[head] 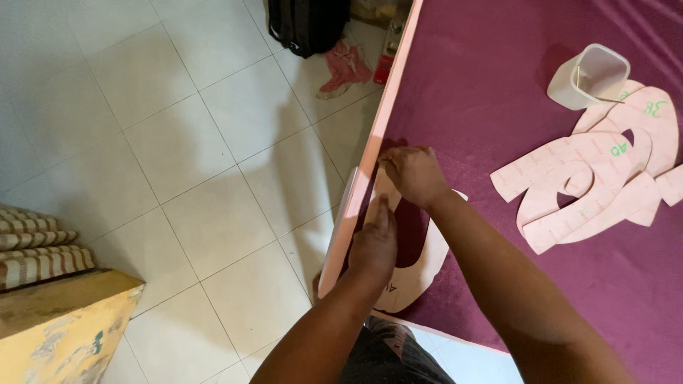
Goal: The person places U-shaped paper patterns on a maroon fabric laid on a table and uses a small stick to trace the pattern outlines onto the fabric. The person repeats this process for several patterns, repositioning each pattern and tracing its edges.
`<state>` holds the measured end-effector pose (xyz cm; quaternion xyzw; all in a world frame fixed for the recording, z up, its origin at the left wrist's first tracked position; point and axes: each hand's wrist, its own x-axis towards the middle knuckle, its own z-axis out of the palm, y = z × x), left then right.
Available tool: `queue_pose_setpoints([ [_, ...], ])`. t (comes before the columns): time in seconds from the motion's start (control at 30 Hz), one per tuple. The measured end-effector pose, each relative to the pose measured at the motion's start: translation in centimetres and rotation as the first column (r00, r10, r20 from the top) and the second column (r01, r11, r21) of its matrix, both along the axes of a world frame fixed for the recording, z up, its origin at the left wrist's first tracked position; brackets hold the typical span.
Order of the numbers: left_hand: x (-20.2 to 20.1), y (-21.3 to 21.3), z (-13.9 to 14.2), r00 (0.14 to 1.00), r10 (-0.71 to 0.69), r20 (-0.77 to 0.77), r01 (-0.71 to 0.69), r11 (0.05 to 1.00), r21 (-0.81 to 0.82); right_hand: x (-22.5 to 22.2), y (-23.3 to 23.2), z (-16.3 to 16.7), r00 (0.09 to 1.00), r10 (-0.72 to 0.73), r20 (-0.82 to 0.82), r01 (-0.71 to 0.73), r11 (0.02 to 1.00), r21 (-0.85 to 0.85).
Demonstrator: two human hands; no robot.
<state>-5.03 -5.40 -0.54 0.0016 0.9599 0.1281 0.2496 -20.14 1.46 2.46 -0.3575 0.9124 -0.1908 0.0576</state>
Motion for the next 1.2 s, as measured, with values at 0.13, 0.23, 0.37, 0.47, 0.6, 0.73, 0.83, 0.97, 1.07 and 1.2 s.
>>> queue_pose_setpoints([
  [0.13,-0.9,-0.5,0.6,0.991,-0.003,0.135,-0.003,0.999,0.041,-0.5,-0.1,0.1,0.985,-0.048,0.165,0.036,0.997,0.074],
  [0.23,-1.2,-0.6,1.0,0.991,-0.001,0.132,-0.007,0.998,0.057,-0.5,0.0,0.1,0.990,-0.064,0.126,0.062,0.998,0.020],
  [0.37,-1.5,-0.8,1.5,0.983,0.036,0.182,-0.057,0.992,0.110,-0.7,0.5,-0.1,0.985,-0.076,0.154,0.086,0.995,-0.059],
  [0.47,-1.6,-0.9,1.9,0.978,0.070,0.194,-0.098,0.985,0.142,-0.6,1.1,-0.5,0.986,-0.029,0.164,0.053,0.988,-0.143],
  [0.6,-1.7,-0.9,1.8,0.966,0.095,0.239,-0.138,0.975,0.171,0.1,3.0,-0.8,0.999,0.026,-0.039,-0.032,0.988,-0.154],
  [0.73,-1.6,-0.8,0.7,0.976,0.089,0.199,-0.123,0.978,0.169,0.6,5.2,-0.8,0.990,-0.122,0.069,0.123,0.992,-0.006],
  [0.83,-1.3,-0.8,-0.3,0.990,0.087,0.111,-0.106,0.977,0.184,1.1,5.6,-1.3,0.966,-0.200,0.161,0.210,0.977,-0.045],
  [0.97,-1.0,-1.1,-0.2,0.994,0.016,0.106,-0.026,0.995,0.098,1.8,5.7,-1.6,0.946,-0.222,0.235,0.257,0.958,-0.130],
  [1.07,-1.1,-1.5,1.0,0.984,-0.029,0.177,0.020,0.998,0.056,2.2,6.8,-1.4,0.930,-0.270,0.248,0.289,0.956,-0.045],
  [1.2,-1.3,-2.0,2.8,0.982,-0.065,0.180,0.060,0.998,0.035,2.8,7.7,-1.4,0.935,-0.291,0.204,0.310,0.949,-0.065],
])
